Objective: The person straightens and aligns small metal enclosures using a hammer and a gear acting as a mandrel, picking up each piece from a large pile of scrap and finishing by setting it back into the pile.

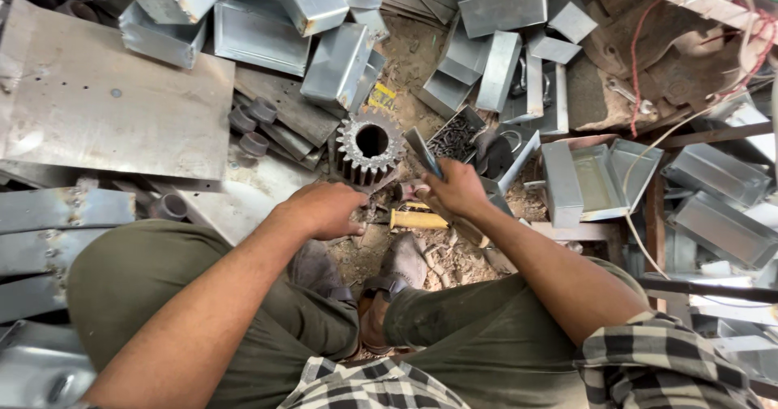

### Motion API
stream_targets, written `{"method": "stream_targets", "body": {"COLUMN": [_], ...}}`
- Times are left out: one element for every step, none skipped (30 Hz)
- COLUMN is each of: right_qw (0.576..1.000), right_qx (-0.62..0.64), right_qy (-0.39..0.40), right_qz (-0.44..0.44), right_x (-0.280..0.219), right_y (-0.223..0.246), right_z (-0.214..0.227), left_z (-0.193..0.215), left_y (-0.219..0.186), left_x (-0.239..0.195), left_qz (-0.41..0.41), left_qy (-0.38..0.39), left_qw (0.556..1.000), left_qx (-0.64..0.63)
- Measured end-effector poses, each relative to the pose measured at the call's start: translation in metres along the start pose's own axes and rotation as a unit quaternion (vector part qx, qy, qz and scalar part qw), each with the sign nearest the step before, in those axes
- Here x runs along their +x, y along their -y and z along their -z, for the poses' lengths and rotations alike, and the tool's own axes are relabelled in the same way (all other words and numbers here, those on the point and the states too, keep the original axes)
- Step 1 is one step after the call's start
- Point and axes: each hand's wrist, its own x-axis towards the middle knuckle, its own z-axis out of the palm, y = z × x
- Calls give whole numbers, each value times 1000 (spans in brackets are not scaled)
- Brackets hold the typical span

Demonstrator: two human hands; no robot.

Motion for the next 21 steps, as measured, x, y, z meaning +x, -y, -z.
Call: {"method": "stream_targets", "body": {"right_qw": [1000,998,993,993,995,996,996,997,997,997,997,996,996,994,992,993,994,994,994,995,994], "right_qx": [3,-16,-41,-44,-41,-37,-37,-45,-52,-52,-51,-50,-50,-51,-50,-47,-20,8,7,26,43], "right_qy": [3,-26,-60,-62,-42,-22,-21,-13,-5,-4,-10,-17,-17,-23,-29,-29,-14,2,2,41,78], "right_qz": [-1,47,93,91,82,73,73,64,55,56,63,71,70,89,109,108,109,110,110,89,69], "right_x": [-2,-6,-8,-10,-11,-11,-12,-12,-11,-11,-11,-11,-11,-10,-10,-10,-9,-7,-7,-7,-6], "right_y": [1,3,2,1,3,4,4,4,4,5,4,4,4,3,4,4,4,4,3,1,0], "right_z": [-1,-2,4,7,6,6,6,7,7,6,6,7,7,7,5,3,3,2,0,-2,-3], "left_z": [0,0,0,0,-1,-2,-1,0,0,0,0,1,0,-2,-3,-5,-6,-7,-7,-7,-7], "left_y": [1,1,-2,-5,-5,-6,-6,-7,-6,-5,-5,-5,-5,-5,-5,-4,-5,-4,-4,-2,-2], "left_x": [-3,-4,0,2,0,-1,-1,0,0,-1,-1,0,1,2,1,2,3,3,3,3,4], "left_qz": [2,-6,-20,-24,-14,-3,-2,-2,-1,0,3,5,4,-1,-4,-4,-11,-18,-18,-8,2], "left_qy": [4,14,18,16,30,44,44,38,33,33,30,26,26,31,37,39,32,24,24,33,40], "left_qw": [1000,1000,999,999,999,999,999,999,999,999,999,1000,1000,999,999,999,999,999,999,999,999], "left_qx": [0,17,33,32,29,27,26,24,23,23,19,16,16,23,32,33,34,35,34,29,24]}}
